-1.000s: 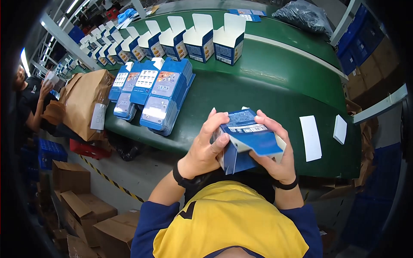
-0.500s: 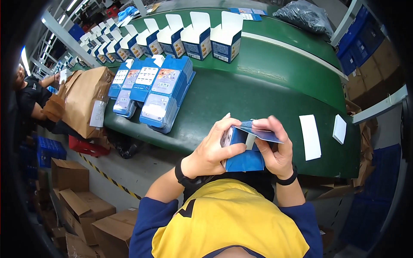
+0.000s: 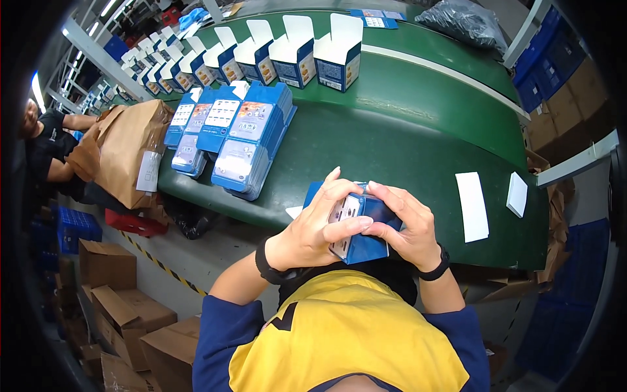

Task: The person folds a blue box by hand, then inserts a brown cardboard divider and a folded white paper manual into a larger white box. Finally, they press the contents down into the white box by hand.

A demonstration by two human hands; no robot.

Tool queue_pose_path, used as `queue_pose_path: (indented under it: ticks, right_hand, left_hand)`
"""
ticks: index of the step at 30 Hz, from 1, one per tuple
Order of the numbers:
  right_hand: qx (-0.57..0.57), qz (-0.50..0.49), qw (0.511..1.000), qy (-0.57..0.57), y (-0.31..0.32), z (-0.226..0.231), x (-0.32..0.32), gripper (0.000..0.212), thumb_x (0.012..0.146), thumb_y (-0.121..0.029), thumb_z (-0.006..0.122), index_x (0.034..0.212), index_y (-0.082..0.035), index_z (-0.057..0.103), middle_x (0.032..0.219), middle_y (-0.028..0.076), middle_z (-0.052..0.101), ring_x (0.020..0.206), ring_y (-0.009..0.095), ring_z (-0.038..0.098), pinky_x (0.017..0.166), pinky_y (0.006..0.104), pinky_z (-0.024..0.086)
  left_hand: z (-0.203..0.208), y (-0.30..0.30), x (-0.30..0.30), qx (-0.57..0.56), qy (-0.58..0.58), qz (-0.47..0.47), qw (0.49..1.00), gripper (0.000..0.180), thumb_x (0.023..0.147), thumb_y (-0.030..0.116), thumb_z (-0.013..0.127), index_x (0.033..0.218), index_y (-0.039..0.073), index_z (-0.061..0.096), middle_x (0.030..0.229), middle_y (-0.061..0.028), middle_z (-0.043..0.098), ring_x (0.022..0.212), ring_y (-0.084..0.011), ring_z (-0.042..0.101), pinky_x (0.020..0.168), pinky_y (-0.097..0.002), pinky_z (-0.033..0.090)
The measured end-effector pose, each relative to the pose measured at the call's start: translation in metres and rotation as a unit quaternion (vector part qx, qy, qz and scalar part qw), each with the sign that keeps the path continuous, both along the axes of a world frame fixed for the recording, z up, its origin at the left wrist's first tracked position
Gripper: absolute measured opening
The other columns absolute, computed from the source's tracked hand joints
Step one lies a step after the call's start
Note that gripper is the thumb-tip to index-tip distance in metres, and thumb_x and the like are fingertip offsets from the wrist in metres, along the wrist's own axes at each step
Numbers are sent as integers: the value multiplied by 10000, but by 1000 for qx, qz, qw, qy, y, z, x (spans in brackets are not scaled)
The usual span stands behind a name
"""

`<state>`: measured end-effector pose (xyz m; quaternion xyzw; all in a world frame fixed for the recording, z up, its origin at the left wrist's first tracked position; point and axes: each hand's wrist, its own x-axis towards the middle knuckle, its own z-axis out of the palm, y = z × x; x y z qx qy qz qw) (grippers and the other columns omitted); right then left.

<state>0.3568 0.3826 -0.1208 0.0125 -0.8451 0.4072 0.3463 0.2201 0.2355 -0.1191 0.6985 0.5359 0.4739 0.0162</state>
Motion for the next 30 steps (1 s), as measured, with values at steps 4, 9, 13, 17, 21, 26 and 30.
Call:
queue_pose_path:
  ticks: [4,9,13,17,21,26,30]
  right_hand:
    - [16,2,1000,12,1,4,-5,571,673,-187,780,1192,-51,584,1097,147,637,954,279,637,818,342,514]
    - [30,-13,999,-4,0,7,-4,529,689,-204,767,1174,-74,601,1108,147,636,995,285,626,859,366,495]
    - [59,3,997,-55,8,7,-1,598,666,-283,779,1199,-83,594,1129,145,631,1095,290,580,985,436,393]
    - [-390,101,908,120,-7,-7,-11,966,735,-631,596,1433,-64,244,1489,171,211,1332,331,304,1077,511,225]
    - [-449,29,889,87,-30,5,-15,1146,679,-874,340,1479,-131,-7,1511,164,122,1378,323,185,1098,474,166]
    - [-404,22,913,53,-24,10,-17,1170,667,-871,385,1477,-123,-5,1478,153,196,1347,305,242,1098,462,170]
    - [-339,46,939,36,-10,1,-17,1067,753,-817,335,1476,-98,23,1487,152,192,1367,290,213,1105,469,144]
  left_hand:
    - [4,1,-1,5,-25,-2,1000,788,578,93,809,1249,242,424,1207,-209,440,1105,-382,495,997,-650,282]
    - [5,0,0,-2,-28,9,1000,816,583,119,820,1268,254,397,1204,-212,446,1101,-383,498,994,-649,285]
    - [7,0,-1,2,-31,1,1000,820,594,165,828,1278,216,379,1205,-212,449,1104,-381,498,1004,-633,284]
    - [11,1,2,11,-59,24,998,903,627,261,824,1350,103,307,1272,-238,408,1188,-405,439,1046,-607,223]
    - [-19,16,12,65,-2,59,996,1081,733,283,746,1464,54,-16,1445,-309,177,1351,-459,199,1085,-582,81]
    - [-31,14,8,11,-10,83,996,1215,683,271,800,1440,46,-123,1456,-331,97,1357,-444,188,1086,-535,155]
    - [-5,13,4,-60,-91,42,993,1116,645,280,816,1439,36,70,1469,-260,161,1362,-466,159,1073,-566,190]
